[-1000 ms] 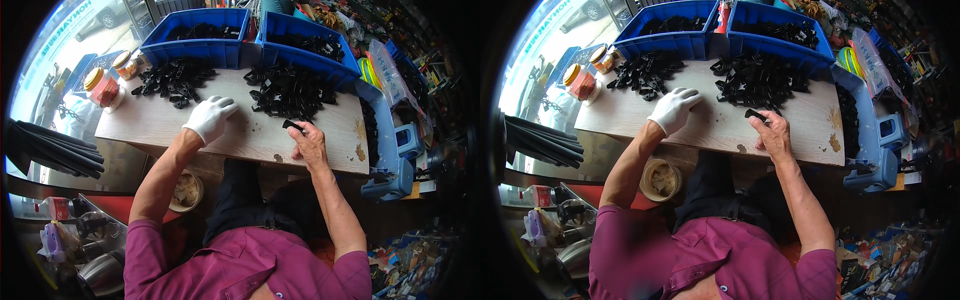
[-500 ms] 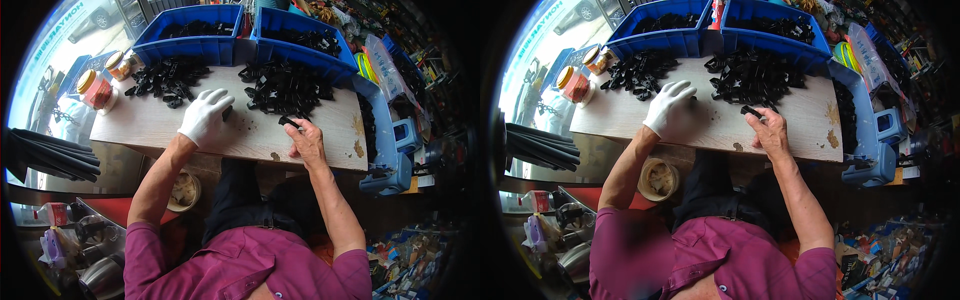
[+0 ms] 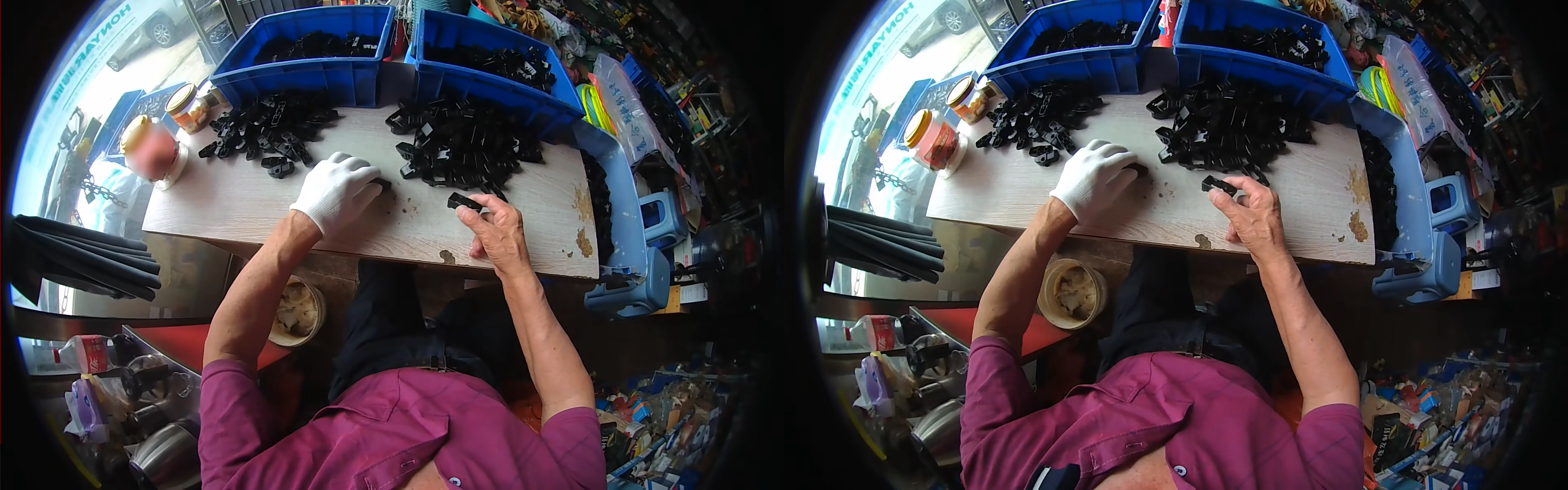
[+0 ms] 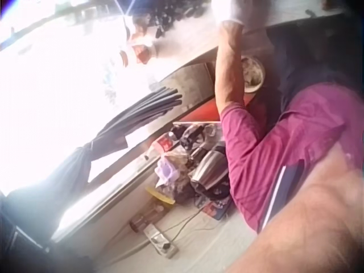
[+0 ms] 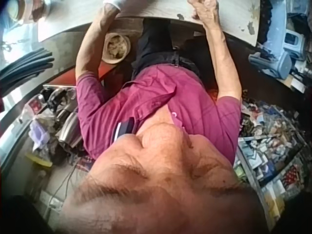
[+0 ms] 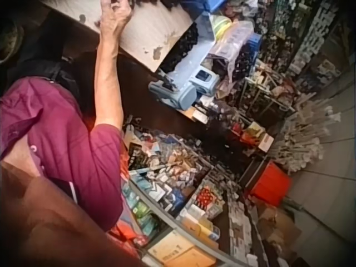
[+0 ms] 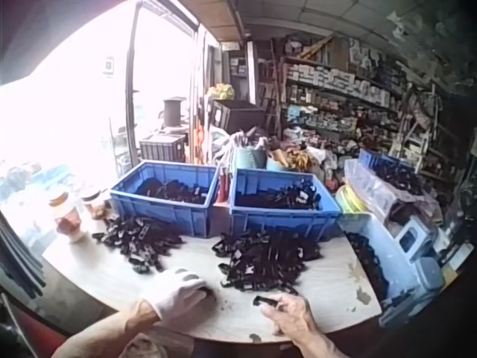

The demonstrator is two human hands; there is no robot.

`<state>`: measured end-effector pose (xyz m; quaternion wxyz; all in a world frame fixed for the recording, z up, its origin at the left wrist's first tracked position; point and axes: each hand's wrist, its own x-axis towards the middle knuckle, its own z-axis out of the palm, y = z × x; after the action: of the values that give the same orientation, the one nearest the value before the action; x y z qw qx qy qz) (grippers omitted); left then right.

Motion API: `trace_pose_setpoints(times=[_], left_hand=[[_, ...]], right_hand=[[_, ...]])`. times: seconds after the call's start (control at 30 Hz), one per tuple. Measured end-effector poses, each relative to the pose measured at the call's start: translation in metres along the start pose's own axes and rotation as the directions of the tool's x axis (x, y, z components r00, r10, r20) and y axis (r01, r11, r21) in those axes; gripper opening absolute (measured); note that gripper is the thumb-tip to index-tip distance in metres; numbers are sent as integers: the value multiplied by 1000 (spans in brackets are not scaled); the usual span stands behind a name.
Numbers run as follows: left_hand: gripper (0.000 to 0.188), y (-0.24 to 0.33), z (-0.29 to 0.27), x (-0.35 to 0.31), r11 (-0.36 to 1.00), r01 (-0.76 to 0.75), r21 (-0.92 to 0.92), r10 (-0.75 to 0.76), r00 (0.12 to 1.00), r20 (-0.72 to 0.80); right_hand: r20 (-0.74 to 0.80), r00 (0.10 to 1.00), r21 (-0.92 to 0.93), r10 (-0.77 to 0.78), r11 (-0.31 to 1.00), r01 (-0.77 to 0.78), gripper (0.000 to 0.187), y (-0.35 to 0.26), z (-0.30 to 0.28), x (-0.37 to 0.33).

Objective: The person inspects and sorts small black plastic components on a workbench by hand, wearing a white glove.

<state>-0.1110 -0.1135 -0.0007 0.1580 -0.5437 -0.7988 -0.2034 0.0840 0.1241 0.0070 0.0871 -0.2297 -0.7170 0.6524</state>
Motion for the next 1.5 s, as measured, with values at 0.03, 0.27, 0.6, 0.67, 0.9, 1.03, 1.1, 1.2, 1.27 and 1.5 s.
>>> trace_pose_setpoints(times=[0.03, 0.27, 0.6, 0.67, 0.9, 1.03, 1.1, 1.2, 1.27, 1.5], left_hand=[[23, 0, 2, -1, 999, 42, -18, -42, 999, 6], [17, 18, 5, -8, 975, 188, -122, -186, 982, 24], [25, 52, 6, -8, 970, 200, -140, -195, 980, 46], [27, 56, 8, -2, 927, 257, -273, -244, 966, 80], [31, 87, 36, 28, 810, 119, -575, -189, 980, -63], [30, 85, 45, 39, 833, -1, -553, -25, 999, -40], [29, 83, 47, 44, 828, -19, -560, 6, 1000, -26], [29, 79, 49, 47, 823, -73, -563, 68, 997, -30], [29, 80, 51, 46, 843, -140, -519, 135, 990, -47], [34, 86, 52, 29, 945, -185, -270, 167, 982, -90]], right_hand=[[0, 1000, 0, -1, 1000, 1, 48, 0, 0, 1], [-12, 1000, 7, -7, 1000, 7, 50, 1, 2, 2], [36, 999, -34, -18, 999, 19, 49, 2, -1, 3], [41, 999, -37, -30, 999, 31, 49, 4, -2, 3], [48, 999, -74, -17, 997, 21, 47, 7, -3, 5], [45, 999, -77, 12, 997, -9, 41, 3, -3, 5], [33, 999, -81, 17, 997, -14, 38, -1, -1, 5], [29, 999, -88, 25, 996, -22, 35, -1, 1, 7], [16, 998, -110, 66, 992, -64, 30, -2, 2, 8], [41, 997, -181, 64, 982, -56, 32, -5, 1, 9]])
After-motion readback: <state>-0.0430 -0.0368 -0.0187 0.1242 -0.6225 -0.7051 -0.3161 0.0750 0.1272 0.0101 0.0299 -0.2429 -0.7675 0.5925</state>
